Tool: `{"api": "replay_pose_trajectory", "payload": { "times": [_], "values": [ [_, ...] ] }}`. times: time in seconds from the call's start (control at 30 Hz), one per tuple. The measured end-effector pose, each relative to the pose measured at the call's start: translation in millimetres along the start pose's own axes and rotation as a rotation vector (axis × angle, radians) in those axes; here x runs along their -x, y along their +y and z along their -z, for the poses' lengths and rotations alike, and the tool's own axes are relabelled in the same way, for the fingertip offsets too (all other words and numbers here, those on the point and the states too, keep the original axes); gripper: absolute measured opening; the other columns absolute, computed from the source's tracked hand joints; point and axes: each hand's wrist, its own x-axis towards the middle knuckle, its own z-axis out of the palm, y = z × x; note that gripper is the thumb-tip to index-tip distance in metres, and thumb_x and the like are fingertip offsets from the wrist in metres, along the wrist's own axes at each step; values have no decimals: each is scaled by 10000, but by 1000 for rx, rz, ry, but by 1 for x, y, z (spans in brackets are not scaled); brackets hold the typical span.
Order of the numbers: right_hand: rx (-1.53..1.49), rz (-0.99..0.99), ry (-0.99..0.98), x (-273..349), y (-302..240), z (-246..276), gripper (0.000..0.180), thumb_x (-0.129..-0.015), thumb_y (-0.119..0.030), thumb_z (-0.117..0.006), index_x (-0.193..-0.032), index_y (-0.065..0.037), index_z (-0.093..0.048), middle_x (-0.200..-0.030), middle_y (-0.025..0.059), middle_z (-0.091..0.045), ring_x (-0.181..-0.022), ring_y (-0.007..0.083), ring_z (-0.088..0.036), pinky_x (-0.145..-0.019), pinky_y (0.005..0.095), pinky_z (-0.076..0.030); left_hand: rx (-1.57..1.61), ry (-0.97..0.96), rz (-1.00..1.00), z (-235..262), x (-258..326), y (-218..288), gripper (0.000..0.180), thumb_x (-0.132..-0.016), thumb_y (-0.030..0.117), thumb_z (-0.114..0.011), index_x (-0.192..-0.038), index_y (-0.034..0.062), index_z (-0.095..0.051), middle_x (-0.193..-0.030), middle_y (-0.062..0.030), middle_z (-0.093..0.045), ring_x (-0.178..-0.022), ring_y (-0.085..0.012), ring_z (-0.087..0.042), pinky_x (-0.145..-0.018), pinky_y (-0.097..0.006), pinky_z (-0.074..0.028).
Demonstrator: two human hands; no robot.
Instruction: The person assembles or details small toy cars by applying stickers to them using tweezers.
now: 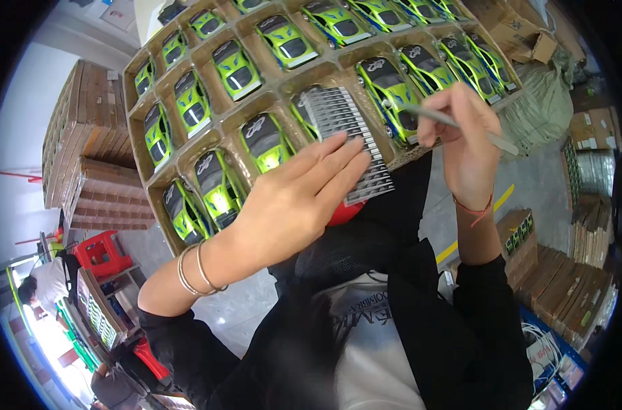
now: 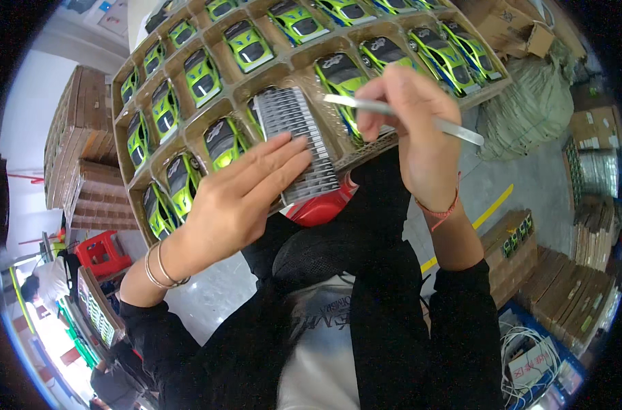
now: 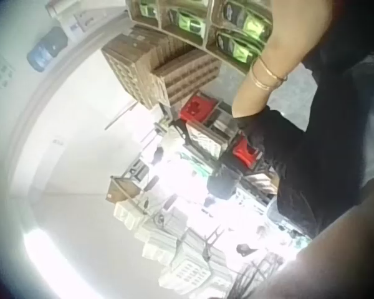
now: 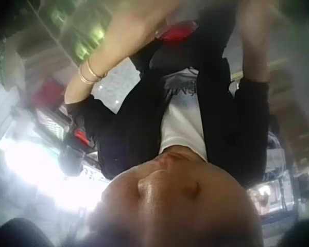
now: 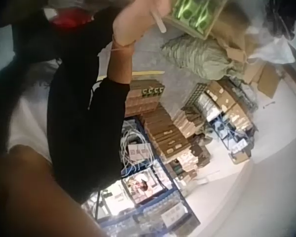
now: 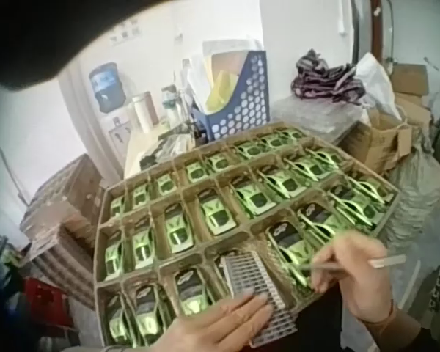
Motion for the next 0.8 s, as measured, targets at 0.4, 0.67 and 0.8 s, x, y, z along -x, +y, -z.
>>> {"api": "replay_pose_trajectory", "payload": {
  "times": [0.4,0.67,0.8],
  "values": [
    [298,-316,-196,15,-12,4,350,-1011,-266,-556,-815,2,-665,-652,47,-638,-526,66,-577,-469,196,-399,-81,-78,81,-2,-3,9,458,-722,8,-616,-1175,50,-669,-1246,-156,-628,-1149,-310,-629,-889,-376,-550],
    [266,-333,-173,13,-11,2,364,-1009,-274,-556,-807,9,-661,-654,50,-641,-526,73,-582,-473,198,-415,-89,-94,84,-3,-3,6,417,-749,50,-634,-1164,52,-672,-1263,-153,-622,-1161,-310,-622,-935,-391,-533],
    [256,-303,-172,8,-6,-2,368,-1010,-285,-551,-819,10,-661,-661,52,-644,-542,76,-589,-487,198,-433,-151,-70,112,-4,-1,1,383,-779,66,-652,-1161,53,-672,-1280,-157,-614,-1176,-312,-615,-947,-395,-528]
  ]
}}
